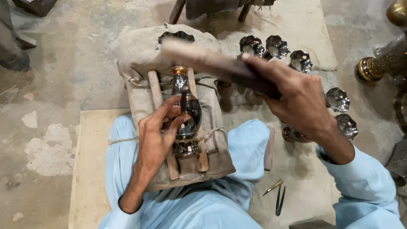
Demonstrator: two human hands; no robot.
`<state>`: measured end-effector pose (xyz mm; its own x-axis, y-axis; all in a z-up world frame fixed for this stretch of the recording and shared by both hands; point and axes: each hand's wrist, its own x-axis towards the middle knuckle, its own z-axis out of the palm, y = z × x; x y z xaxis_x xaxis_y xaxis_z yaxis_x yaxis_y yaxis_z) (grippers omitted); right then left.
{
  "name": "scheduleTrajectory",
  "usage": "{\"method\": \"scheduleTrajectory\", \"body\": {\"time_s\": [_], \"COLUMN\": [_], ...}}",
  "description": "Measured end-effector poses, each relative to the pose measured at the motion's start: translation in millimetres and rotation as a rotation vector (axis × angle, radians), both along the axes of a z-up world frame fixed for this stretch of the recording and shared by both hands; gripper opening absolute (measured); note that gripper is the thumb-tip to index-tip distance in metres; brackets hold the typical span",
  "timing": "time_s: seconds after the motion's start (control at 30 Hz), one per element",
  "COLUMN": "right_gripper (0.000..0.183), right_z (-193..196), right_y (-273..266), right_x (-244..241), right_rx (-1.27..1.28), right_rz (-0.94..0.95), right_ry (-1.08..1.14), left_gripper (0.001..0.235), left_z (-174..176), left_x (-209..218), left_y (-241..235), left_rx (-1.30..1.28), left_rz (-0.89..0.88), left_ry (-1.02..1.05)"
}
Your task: The person sits on the floor and uses a hammer and chisel to emboss decorative patterns onto a metal vase-like object. They repeatedly strike the chisel against the object's surface while rotating it to work on different sections.
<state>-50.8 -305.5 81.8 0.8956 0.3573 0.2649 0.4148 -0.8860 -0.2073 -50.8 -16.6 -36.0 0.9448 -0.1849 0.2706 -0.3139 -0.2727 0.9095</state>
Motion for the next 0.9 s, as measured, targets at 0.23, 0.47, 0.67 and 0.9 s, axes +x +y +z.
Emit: {"method": "scheduleTrajectory", "body": {"time_s": [0.23, 0.47, 0.67, 0.9], "right_gripper": [0.081, 0.077, 0.074, 0.082], "right_z": [45.3, 59.8, 50.3, 38.6], "right_y": [19.3, 36.6, 42.7, 46.2], "right_x": [10.0, 13.9, 17.5, 23.8], "right_rx": [0.1, -0.492, -0.384, -0.468], "right_rz": [0.268, 0.095, 0.145, 0.109], "right_ry": [-0.131, 0.037, 0.006, 0.012], "left_gripper": [0.043, 0.043, 0.043, 0.045], "left_z": [-13.2, -16.4, -16.8, -17.2], "left_x": [-7.5, -9.6, -12.7, -12.9], "left_y": [-5.8, -6.1, -7.1, -9.0], "left_rx": [-0.11, -0.108, -0.11, -0.082], "left_rz": [0.104, 0.144, 0.148, 0.171], "left_ry": [0.002, 0.05, 0.007, -0.05]}}
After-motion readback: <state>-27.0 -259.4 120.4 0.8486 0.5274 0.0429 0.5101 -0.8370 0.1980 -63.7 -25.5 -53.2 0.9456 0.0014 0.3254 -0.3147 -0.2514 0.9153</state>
